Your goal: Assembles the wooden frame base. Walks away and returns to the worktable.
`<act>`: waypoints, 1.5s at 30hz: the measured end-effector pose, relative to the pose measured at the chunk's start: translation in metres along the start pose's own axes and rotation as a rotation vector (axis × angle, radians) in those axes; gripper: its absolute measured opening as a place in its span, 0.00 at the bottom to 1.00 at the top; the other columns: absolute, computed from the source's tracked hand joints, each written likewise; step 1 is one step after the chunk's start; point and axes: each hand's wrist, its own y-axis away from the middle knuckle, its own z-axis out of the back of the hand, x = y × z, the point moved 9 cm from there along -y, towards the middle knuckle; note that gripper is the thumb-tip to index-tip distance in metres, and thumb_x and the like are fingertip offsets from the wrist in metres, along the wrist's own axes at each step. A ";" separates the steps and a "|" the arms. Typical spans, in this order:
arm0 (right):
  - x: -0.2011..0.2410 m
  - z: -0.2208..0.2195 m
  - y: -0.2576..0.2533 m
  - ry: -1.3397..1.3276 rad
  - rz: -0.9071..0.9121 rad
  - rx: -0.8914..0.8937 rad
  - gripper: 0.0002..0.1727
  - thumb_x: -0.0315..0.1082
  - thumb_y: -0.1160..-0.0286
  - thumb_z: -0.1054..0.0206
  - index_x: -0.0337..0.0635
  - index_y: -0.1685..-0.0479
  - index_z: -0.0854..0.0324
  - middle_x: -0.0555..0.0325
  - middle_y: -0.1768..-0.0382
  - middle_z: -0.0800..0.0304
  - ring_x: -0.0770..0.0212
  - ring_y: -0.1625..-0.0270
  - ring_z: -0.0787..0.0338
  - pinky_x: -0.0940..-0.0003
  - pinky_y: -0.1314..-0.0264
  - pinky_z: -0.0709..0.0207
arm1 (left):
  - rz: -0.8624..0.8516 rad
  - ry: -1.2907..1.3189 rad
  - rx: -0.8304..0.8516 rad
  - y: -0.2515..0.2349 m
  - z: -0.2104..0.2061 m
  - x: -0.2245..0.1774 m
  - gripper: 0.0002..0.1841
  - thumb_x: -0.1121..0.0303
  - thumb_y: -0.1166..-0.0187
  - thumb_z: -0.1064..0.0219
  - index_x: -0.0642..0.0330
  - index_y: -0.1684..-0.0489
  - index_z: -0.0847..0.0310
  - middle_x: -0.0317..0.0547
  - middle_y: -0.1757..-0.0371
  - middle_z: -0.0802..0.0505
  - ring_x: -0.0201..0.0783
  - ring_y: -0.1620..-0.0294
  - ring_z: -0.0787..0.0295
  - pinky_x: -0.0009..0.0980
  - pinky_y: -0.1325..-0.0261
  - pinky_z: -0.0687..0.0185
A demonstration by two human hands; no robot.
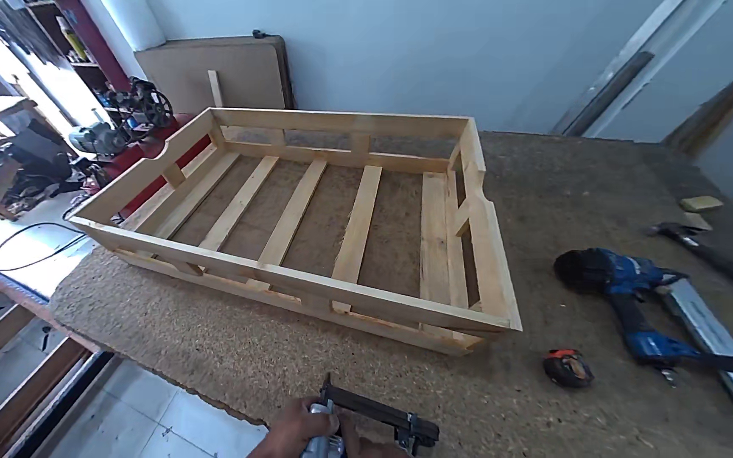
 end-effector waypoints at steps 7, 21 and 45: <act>0.037 0.047 -0.063 0.029 -0.136 -0.173 0.43 0.53 0.29 0.29 0.51 0.12 0.40 0.41 0.59 0.06 0.33 0.57 0.06 0.32 0.57 0.16 | -0.419 -0.885 -0.302 -0.064 0.126 -0.132 0.27 0.48 0.16 0.37 0.61 0.32 0.17 0.51 0.32 0.11 0.46 0.27 0.17 0.48 0.21 0.24; 0.071 0.089 -0.122 0.229 -0.152 -0.256 0.40 0.42 0.27 0.34 0.47 0.11 0.41 0.41 0.58 0.08 0.36 0.58 0.06 0.36 0.60 0.15 | -0.190 -1.383 0.184 -0.140 0.094 -0.166 0.21 0.69 0.07 0.52 0.74 0.25 0.26 0.68 0.23 0.20 0.60 0.17 0.27 0.54 0.14 0.39; 0.059 0.087 -0.123 0.274 -0.116 -0.397 0.34 0.37 0.26 0.35 0.42 0.17 0.34 0.42 0.64 0.08 0.37 0.60 0.05 0.41 0.61 0.14 | -0.239 -1.366 0.097 -0.147 0.092 -0.164 0.20 0.69 0.08 0.51 0.74 0.30 0.21 0.67 0.26 0.16 0.57 0.20 0.24 0.50 0.14 0.38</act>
